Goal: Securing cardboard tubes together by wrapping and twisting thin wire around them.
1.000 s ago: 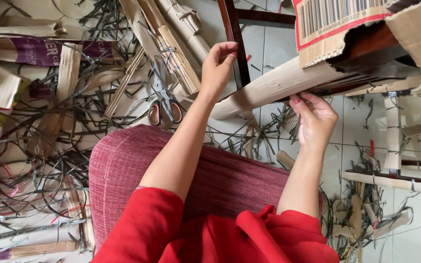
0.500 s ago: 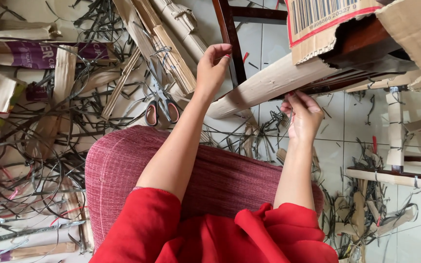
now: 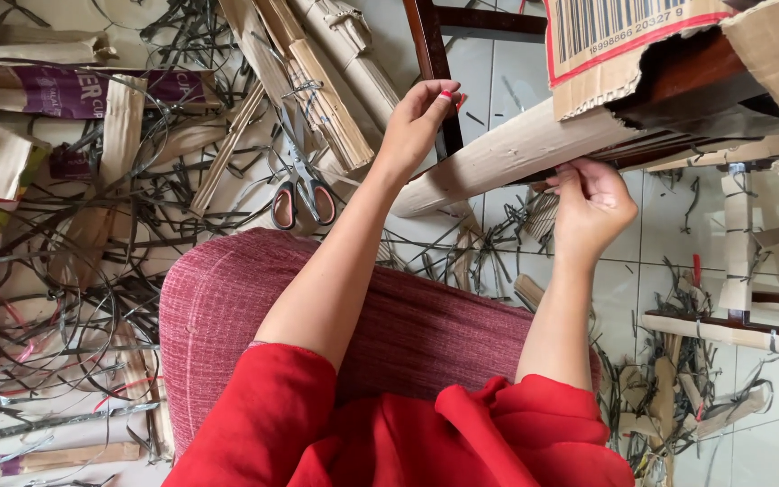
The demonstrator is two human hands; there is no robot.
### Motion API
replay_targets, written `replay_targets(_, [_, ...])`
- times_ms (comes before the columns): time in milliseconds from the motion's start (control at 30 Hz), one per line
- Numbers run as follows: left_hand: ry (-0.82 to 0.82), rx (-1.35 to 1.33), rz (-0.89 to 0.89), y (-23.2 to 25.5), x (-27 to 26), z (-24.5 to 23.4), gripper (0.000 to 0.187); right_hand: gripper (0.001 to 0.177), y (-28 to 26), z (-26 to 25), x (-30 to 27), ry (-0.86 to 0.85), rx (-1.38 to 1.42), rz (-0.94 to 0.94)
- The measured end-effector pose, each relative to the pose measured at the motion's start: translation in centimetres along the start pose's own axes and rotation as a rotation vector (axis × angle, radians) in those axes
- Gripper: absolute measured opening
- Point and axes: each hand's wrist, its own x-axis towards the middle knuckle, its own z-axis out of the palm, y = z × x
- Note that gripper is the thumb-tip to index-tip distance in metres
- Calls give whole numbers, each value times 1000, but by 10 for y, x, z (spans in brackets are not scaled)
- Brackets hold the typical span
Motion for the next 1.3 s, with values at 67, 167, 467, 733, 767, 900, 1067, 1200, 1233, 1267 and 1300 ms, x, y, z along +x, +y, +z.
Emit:
replay_targets(67, [-23, -16, -8, 6, -2, 5, 28, 11, 2, -2, 3, 1, -2, -36])
replay_targets(167, [-86, -50, -222, 25, -6, 15, 35, 12, 5, -6, 5, -20, -10, -38])
replay_targets(467, [-362, -458, -409, 14, 25, 20, 63, 21, 9, -6, 17, -115, -20, 33])
replay_targets(733, [-586, -544, -222, 23, 32, 23, 74, 18, -2, -7, 17, -84, -88, 35])
replay_targets(767, [-585, -555, -222, 18, 34, 22, 74, 18, -3, -5, 17, -88, -97, 34])
replay_targets(900, [-532, -519, -45, 18, 28, 27, 32, 19, -2, -6, 19, -108, -102, -42])
replay_targets(1067, [-290, -586, -49, 29, 27, 25, 26, 18, -30, 3, 10, -107, -99, 4])
replay_targets(1200, [-184, -465, 125, 25, 25, 16, 24, 15, -34, 1, 4, -164, -66, 2])
replay_targets(1233, [-147, -484, 212, 22, 26, 14, 26, 15, -33, 0, 4, -177, -32, -16])
replay_targets(1267, [-160, -478, 209, 29, 21, 11, 26, 15, -30, -1, 2, -163, -29, -16])
replay_targets(1300, [-134, -463, 246, 37, 16, 8, 25, 14, -29, -2, 0, -151, 4, 28])
